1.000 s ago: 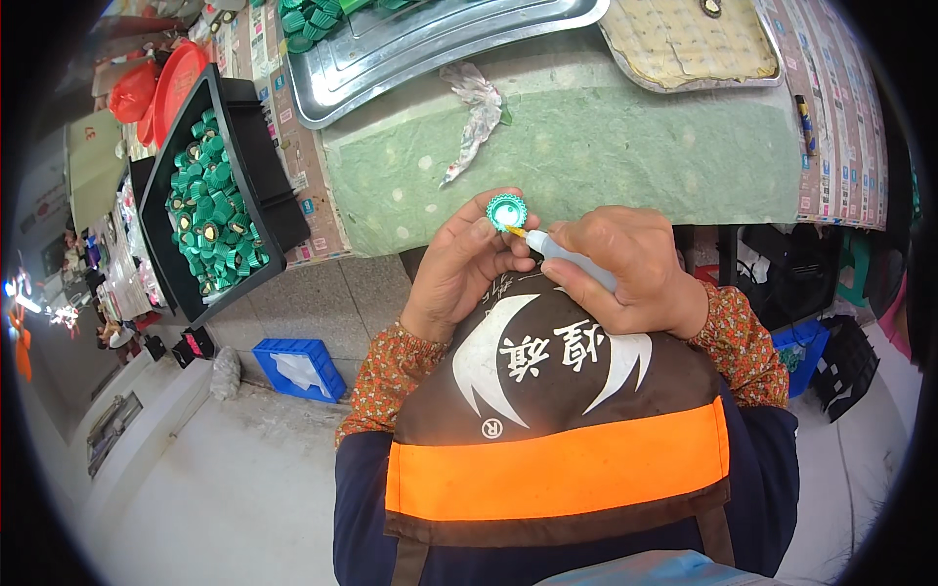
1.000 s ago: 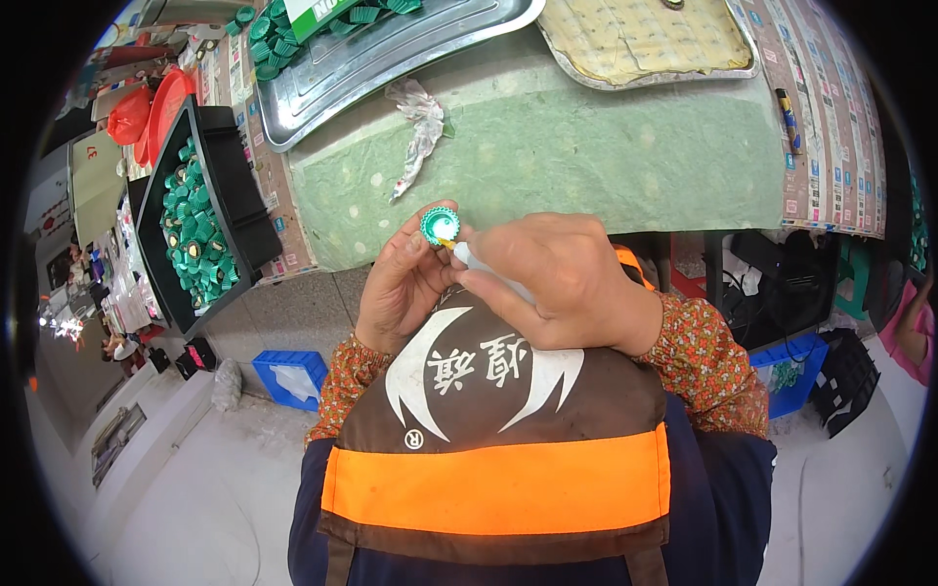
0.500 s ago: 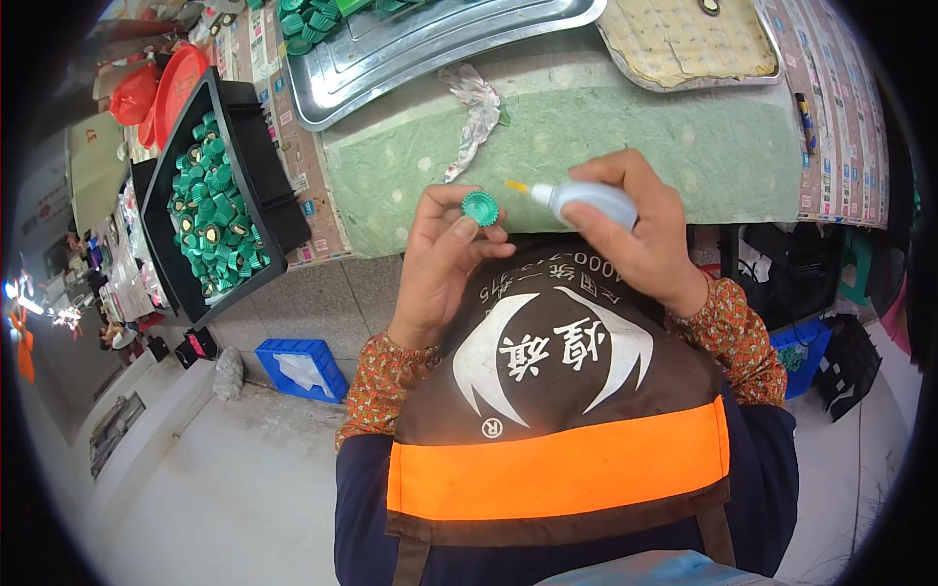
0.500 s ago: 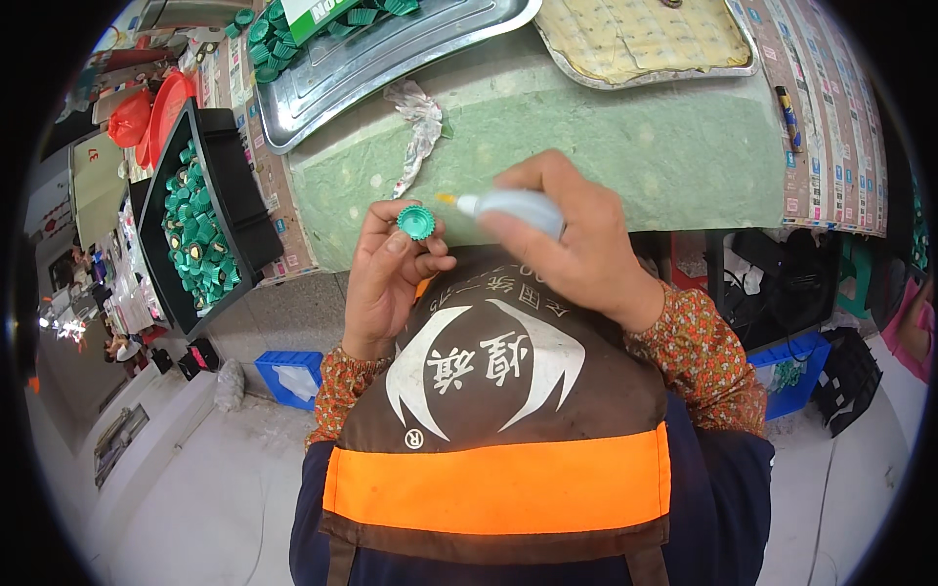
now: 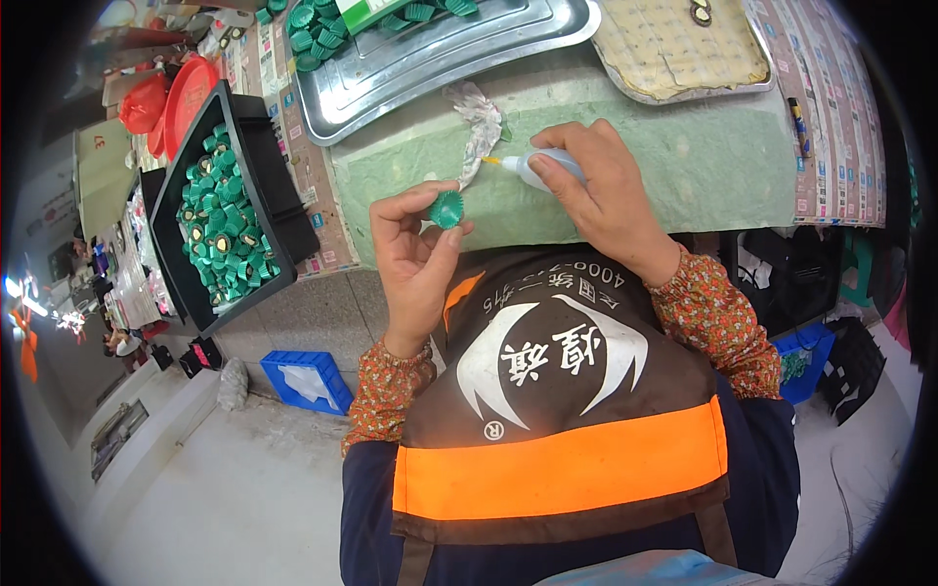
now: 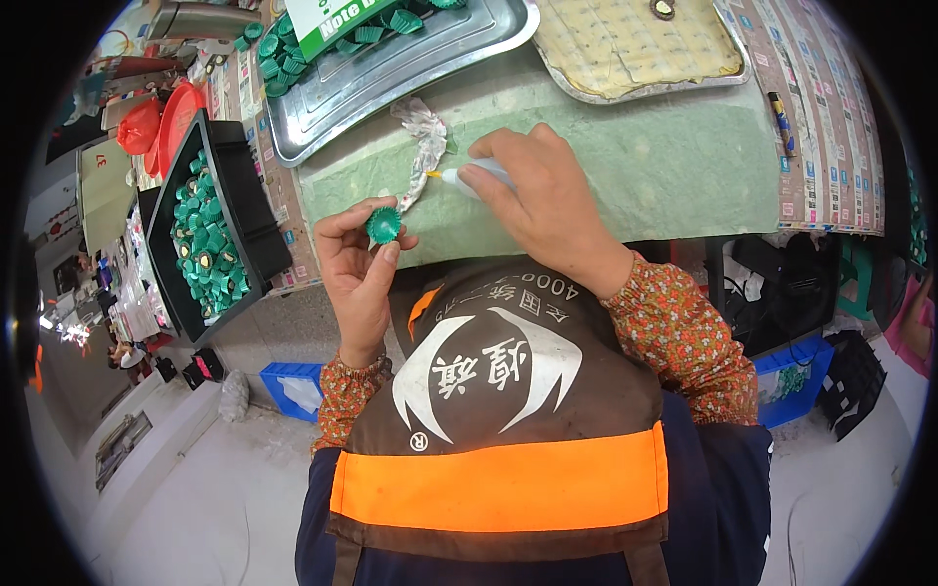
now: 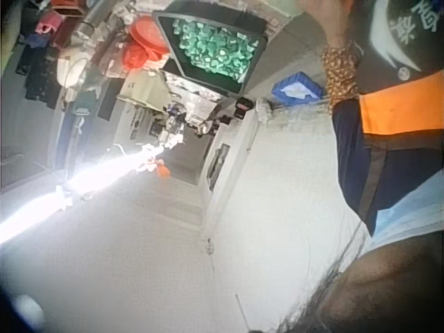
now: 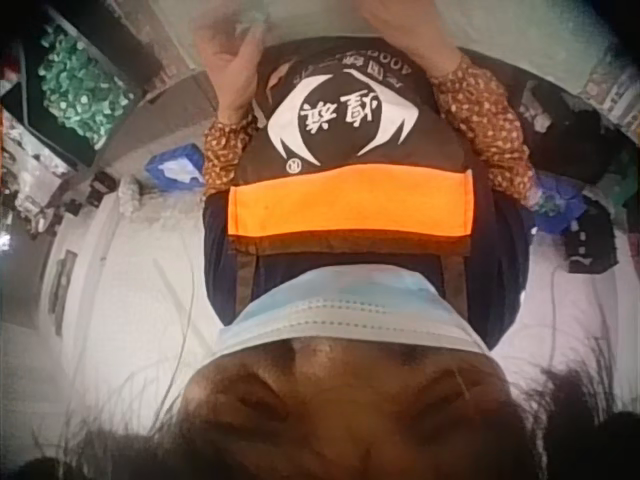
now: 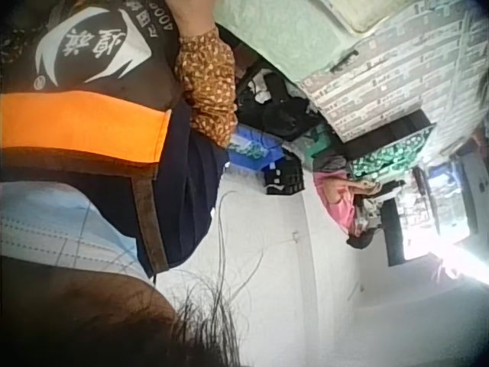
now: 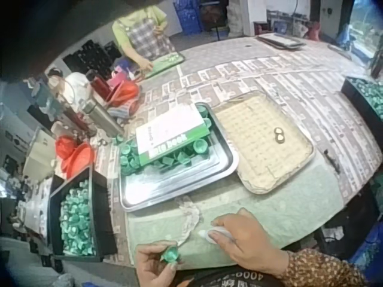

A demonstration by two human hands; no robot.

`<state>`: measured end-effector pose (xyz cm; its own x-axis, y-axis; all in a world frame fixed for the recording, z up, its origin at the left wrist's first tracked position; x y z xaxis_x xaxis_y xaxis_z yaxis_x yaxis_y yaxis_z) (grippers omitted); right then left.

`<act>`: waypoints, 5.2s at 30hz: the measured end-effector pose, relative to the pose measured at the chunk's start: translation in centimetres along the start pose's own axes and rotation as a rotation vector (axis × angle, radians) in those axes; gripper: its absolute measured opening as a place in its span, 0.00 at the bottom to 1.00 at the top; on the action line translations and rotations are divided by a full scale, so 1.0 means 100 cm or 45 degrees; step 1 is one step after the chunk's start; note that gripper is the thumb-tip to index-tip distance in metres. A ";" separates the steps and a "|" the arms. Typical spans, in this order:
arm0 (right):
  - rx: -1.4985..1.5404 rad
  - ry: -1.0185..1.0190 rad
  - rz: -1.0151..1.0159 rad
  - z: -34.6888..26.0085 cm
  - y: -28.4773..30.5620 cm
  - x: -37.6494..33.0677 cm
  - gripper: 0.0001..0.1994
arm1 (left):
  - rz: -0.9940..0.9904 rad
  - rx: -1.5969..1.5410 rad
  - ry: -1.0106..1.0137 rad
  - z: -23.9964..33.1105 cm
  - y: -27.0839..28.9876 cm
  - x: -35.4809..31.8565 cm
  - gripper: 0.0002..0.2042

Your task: The person applies glue from a small bottle into green plastic bottle caps and then presses a small round metallic disc into the center of each cap. The assembled caps are placed into a black plastic bin. The person occasionally moves trays of caps and discs to manage the workspace.

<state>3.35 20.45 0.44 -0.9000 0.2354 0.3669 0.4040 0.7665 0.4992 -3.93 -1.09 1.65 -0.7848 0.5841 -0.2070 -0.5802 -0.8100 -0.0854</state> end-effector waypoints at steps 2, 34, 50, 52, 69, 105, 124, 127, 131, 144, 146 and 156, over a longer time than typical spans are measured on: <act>-0.152 0.057 -0.002 0.003 -0.004 0.002 0.12 | 0.018 0.000 0.002 -0.001 0.001 0.002 0.21; -0.939 0.210 0.077 0.054 0.150 0.041 0.04 | -0.010 -0.218 0.254 0.004 -0.015 0.004 0.20; -0.745 -0.039 -0.332 0.015 0.076 -0.049 0.20 | -0.077 -0.364 0.322 -0.001 -0.024 -0.011 0.20; -0.703 -0.029 -0.380 0.023 0.076 -0.046 0.18 | -0.101 -0.413 0.328 -0.003 -0.025 -0.011 0.20; -0.345 -0.064 -0.193 0.019 0.085 -0.032 0.17 | -0.177 -0.549 0.553 -0.021 -0.019 -0.015 0.23; -0.085 0.354 -0.335 -0.069 0.004 -0.005 0.19 | -0.219 -0.631 0.719 -0.028 -0.029 -0.017 0.26; 0.088 0.313 -0.324 -0.056 -0.002 -0.015 0.20 | -0.254 -0.192 0.582 -0.010 -0.040 -0.016 0.18; 0.215 0.215 -0.287 -0.053 -0.004 -0.018 0.19 | -0.206 -0.269 0.570 -0.016 -0.041 -0.015 0.13; 0.382 -0.116 -0.298 -0.045 -0.005 -0.025 0.15 | -0.159 -0.328 0.547 -0.019 -0.040 -0.014 0.10; 0.709 -0.585 -0.318 -0.026 -0.030 -0.045 0.07 | -0.060 -0.219 0.406 -0.030 -0.043 -0.021 0.10; 0.789 -0.689 -0.316 -0.027 -0.031 -0.043 0.09 | -0.076 -0.257 0.479 -0.031 -0.041 -0.017 0.09; 0.327 -0.172 -0.222 -0.038 0.017 -0.011 0.10 | 0.102 -1.373 -0.068 0.035 0.089 0.014 0.17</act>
<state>5.67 19.23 3.80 -0.9725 0.1513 0.1772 0.2029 0.9238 0.3247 -10.94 -7.31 4.03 -0.8355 0.5079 -0.2096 -0.0504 -0.4507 -0.8913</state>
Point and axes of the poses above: each hand's wrist, its own x-axis towards the middle knuckle, its own y-axis out of the back of the hand, z = x × y, the point moved 4 cm from there along x, towards the middle knuckle, and after that the axes turned 8 degrees about y, right-handed, at the moved point
